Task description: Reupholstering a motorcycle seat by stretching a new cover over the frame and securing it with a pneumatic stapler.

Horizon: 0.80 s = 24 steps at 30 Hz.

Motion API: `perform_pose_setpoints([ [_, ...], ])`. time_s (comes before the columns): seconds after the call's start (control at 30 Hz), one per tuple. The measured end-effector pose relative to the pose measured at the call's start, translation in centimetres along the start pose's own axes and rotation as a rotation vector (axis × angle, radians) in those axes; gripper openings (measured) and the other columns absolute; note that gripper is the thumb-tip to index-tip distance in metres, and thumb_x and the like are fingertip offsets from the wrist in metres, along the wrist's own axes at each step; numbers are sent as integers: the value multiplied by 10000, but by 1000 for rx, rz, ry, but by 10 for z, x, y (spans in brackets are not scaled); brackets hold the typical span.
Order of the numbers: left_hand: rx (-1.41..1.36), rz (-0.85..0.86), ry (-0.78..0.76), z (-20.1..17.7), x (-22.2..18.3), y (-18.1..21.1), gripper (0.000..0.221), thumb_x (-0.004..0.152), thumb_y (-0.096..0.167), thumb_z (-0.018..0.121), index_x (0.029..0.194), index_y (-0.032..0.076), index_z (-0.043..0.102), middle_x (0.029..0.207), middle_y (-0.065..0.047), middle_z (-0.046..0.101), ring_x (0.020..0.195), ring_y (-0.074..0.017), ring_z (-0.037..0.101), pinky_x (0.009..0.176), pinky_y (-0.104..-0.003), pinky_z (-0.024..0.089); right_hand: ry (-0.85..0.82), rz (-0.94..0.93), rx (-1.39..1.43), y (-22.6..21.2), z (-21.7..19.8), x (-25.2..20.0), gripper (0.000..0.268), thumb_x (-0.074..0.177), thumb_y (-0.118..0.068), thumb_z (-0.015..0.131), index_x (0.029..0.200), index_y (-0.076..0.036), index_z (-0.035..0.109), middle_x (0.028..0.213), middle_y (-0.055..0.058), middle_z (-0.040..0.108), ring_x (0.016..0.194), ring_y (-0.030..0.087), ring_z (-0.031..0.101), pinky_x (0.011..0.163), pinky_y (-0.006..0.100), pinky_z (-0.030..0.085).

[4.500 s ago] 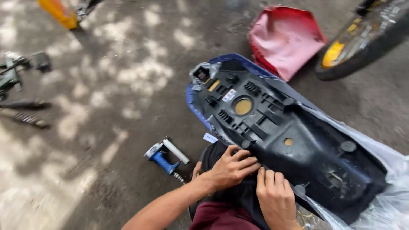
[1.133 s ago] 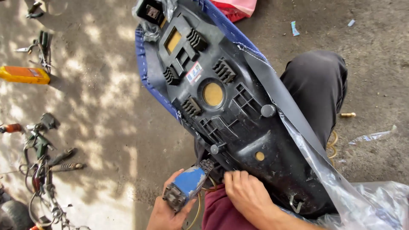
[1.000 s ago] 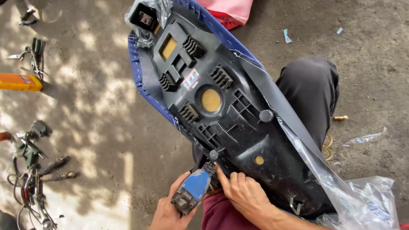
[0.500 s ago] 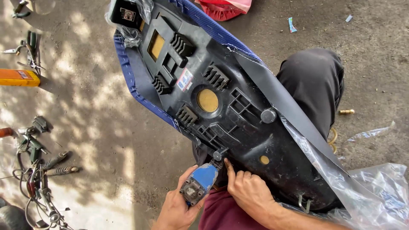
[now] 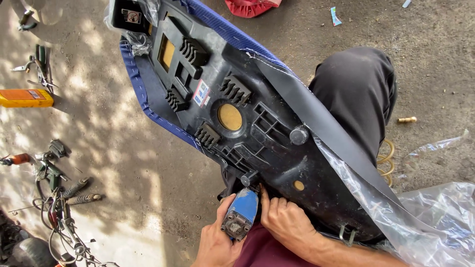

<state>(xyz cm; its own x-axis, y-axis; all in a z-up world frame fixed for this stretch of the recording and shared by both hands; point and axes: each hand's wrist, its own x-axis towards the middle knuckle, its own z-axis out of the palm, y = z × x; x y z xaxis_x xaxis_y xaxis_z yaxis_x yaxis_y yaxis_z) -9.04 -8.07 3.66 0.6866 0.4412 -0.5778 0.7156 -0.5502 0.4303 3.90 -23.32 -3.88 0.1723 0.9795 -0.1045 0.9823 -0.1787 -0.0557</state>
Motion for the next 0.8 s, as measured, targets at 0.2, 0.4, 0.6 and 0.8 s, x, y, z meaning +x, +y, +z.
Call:
perform_pose_setpoints([
  [0.2,-15,-25,3,-4,-4,6,845,826,549,690,1538,302,306,1246,16,751,660,-457,735,583,-491,557,63,-20,-13,0,4,-3,514,886,-81,533,1368,69,630,593,-7,623,487,76,537,386,246,443],
  [0.4,-561,-164,-84,-57,-25,-9,750,889,325,725,1507,87,373,1415,-158,653,1180,-278,792,953,-356,759,87,-77,-49,2,-5,-1,475,916,-46,491,1359,58,627,555,-65,509,430,43,459,340,227,375],
  [0.6,-325,-22,-52,-53,-12,-34,810,888,477,696,1534,175,312,1157,-72,782,787,-171,857,702,-266,742,-187,-65,144,-18,8,5,679,948,-89,471,1609,-51,322,535,-13,537,387,101,476,323,294,387],
  [0.8,-140,204,9,-72,10,-17,486,953,332,660,1348,73,550,1547,-50,475,713,-315,792,689,-386,608,-123,-2,52,-18,-2,14,671,885,-109,514,1551,-76,446,558,-18,555,408,113,546,322,300,436],
])
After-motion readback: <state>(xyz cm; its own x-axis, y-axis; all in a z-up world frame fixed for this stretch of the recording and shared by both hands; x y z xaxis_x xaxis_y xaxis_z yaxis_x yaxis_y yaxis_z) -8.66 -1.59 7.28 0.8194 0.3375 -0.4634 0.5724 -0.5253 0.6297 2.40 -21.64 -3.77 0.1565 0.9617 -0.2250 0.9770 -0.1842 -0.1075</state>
